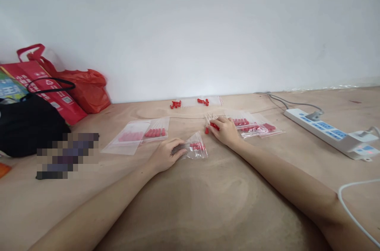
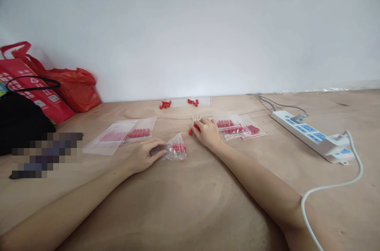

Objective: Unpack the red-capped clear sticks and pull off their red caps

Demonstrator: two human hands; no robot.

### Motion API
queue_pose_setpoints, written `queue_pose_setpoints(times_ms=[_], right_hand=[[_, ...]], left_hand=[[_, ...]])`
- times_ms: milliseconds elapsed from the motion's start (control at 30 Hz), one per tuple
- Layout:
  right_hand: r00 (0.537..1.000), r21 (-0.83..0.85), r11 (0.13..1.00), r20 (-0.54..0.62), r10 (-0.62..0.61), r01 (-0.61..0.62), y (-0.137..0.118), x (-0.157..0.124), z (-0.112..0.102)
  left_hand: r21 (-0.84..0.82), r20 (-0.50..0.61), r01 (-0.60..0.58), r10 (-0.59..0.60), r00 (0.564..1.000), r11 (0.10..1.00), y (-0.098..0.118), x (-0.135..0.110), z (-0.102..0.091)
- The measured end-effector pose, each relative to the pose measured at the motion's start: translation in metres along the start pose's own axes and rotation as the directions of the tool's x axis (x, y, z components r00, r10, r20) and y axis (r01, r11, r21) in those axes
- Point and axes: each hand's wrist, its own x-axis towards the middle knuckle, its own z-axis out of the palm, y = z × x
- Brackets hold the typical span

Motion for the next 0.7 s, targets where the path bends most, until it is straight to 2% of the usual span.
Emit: queue_pose_setpoints(times_ms=[200, 433, 500, 567, 700], right_hand=[[0.998, -0.02, 0.998, -0.019, 0.054, -0.055, -0.001, -0.004, -0.003], [0.996, 0.062, 0.995, -0.046, 0.081, -0.078, -0.003, -0.008, -0.01], [0.999, 0.115, 0.992, -0.026, 0.047, -0.044, -0.005, -0.01, -0.016], [0.998, 0.204, 0.979, 0.042, -0.039, 0.03, -0.01, -0.013, -0.021], [0.963, 0.363, 0.923, 0.174, -0.205, 0.131, -0.022, -0.018, -0.025]], left_hand=[[-0.007, -0.003, -0.006, 0.006, 1.0, 1.0, -0.001, 0.0, 0.0], [0.006, -0.004, -0.009, 0.009, 1.0, 1.0, 0.001, 0.001, 0.0], [0.006, -0.004, -0.006, 0.006, 1.0, 1.0, 0.001, 0.0, 0.0], [0.003, 0.001, -0.003, 0.003, 1.0, 1.0, 0.001, 0.0, 0.0], [0.001, 0.001, -0.009, 0.009, 1.0, 1.0, 0.0, 0.0, 0.0]])
